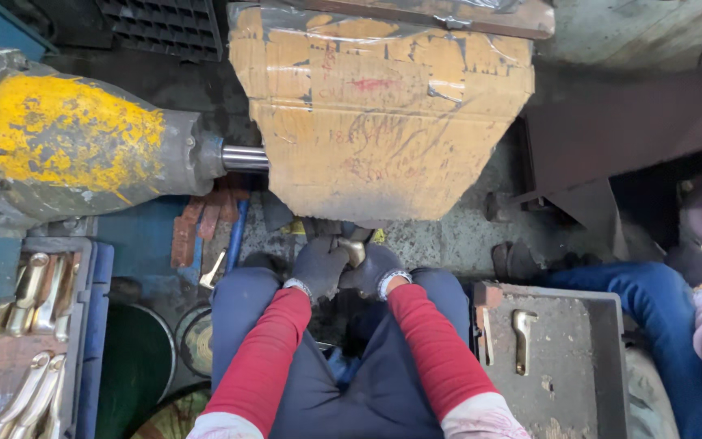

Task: The person sits on the floor and repeatedly presses small brass-colored metal handles against a rotating grinding wheel to smooth or polish their surfaces. The person handles the items one at a time, rotating them to treat different sides, and places finished pieces into a nearby metal tray.

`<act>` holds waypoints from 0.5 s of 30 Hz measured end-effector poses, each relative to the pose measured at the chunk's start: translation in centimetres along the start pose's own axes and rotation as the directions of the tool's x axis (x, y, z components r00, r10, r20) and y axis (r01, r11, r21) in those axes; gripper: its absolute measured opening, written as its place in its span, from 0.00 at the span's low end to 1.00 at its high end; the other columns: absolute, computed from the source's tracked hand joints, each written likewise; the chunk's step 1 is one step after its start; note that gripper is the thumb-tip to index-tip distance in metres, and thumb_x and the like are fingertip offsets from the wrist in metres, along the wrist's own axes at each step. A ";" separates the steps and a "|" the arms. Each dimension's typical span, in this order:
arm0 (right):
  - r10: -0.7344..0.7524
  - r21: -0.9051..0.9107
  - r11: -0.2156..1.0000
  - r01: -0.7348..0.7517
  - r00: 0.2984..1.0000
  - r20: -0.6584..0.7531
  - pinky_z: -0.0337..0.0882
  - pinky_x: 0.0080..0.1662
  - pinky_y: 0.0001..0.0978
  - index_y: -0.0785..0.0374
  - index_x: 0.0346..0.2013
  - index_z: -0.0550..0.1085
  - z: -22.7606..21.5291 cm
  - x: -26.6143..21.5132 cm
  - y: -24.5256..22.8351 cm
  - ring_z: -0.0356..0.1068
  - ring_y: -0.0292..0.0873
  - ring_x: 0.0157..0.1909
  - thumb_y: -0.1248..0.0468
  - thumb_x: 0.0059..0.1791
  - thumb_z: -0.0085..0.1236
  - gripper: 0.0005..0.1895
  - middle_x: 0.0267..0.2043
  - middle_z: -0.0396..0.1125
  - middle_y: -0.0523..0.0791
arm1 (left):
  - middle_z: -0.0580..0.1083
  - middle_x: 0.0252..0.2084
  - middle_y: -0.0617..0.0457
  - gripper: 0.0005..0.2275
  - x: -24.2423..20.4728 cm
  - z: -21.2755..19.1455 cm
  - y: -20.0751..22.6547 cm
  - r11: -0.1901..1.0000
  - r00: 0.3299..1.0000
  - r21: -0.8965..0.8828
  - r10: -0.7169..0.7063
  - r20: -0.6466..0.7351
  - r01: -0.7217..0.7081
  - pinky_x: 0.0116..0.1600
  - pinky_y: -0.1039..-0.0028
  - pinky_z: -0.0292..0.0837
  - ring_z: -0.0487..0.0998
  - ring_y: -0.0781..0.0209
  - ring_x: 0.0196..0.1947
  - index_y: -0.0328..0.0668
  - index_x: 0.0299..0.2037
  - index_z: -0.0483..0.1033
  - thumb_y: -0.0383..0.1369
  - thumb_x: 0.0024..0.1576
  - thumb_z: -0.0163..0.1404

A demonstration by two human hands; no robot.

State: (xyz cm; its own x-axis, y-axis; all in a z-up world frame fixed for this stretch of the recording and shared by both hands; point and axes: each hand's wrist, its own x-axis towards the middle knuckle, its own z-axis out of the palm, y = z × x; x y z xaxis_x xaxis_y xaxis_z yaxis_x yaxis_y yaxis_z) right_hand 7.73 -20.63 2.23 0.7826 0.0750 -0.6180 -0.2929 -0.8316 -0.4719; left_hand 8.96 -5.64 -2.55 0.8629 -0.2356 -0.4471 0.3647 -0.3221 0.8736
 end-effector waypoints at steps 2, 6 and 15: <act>-0.091 -0.002 0.996 0.092 0.992 -0.081 0.75 0.40 0.41 0.46 0.60 0.72 -0.1 -1.1 0.4 0.78 0.49 0.31 0.50 0.32 0.71 0.42 0.32 0.75 0.50 | 0.80 0.35 0.45 0.11 -0.3 0.0 0.3 0.995 0.999 0.096 0.035 0.018 -0.036 0.45 0.61 0.75 0.82 0.49 0.38 0.40 0.38 0.83 0.35 0.52 0.49; -0.187 0.131 0.971 0.202 0.975 -0.119 0.76 0.39 0.41 0.52 0.60 0.71 0.5 -1.9 1.9 0.78 0.49 0.32 0.50 0.34 0.70 0.41 0.33 0.76 0.49 | 0.81 0.33 0.46 0.12 -0.3 0.8 -0.3 0.993 0.987 -0.091 0.082 0.139 -0.070 0.42 0.62 0.75 0.82 0.52 0.35 0.38 0.40 0.81 0.33 0.52 0.46; -0.183 0.171 0.970 0.174 0.982 0.041 0.76 0.37 0.41 0.55 0.58 0.72 1.6 1.2 2.0 0.78 0.48 0.32 0.55 0.36 0.71 0.37 0.34 0.77 0.49 | 0.81 0.36 0.43 0.13 1.3 0.7 -2.8 0.999 0.997 -0.050 -0.013 0.075 0.017 0.45 0.64 0.75 0.83 0.52 0.38 0.37 0.43 0.81 0.35 0.54 0.48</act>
State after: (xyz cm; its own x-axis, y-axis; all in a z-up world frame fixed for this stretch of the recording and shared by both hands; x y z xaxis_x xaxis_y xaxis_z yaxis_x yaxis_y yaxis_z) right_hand 7.19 -21.29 -0.50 0.7997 0.2489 -0.5464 -0.2422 -0.6990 -0.6729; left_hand 8.82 -5.70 -5.69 0.8293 -0.2999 -0.4715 0.3961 -0.2797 0.8746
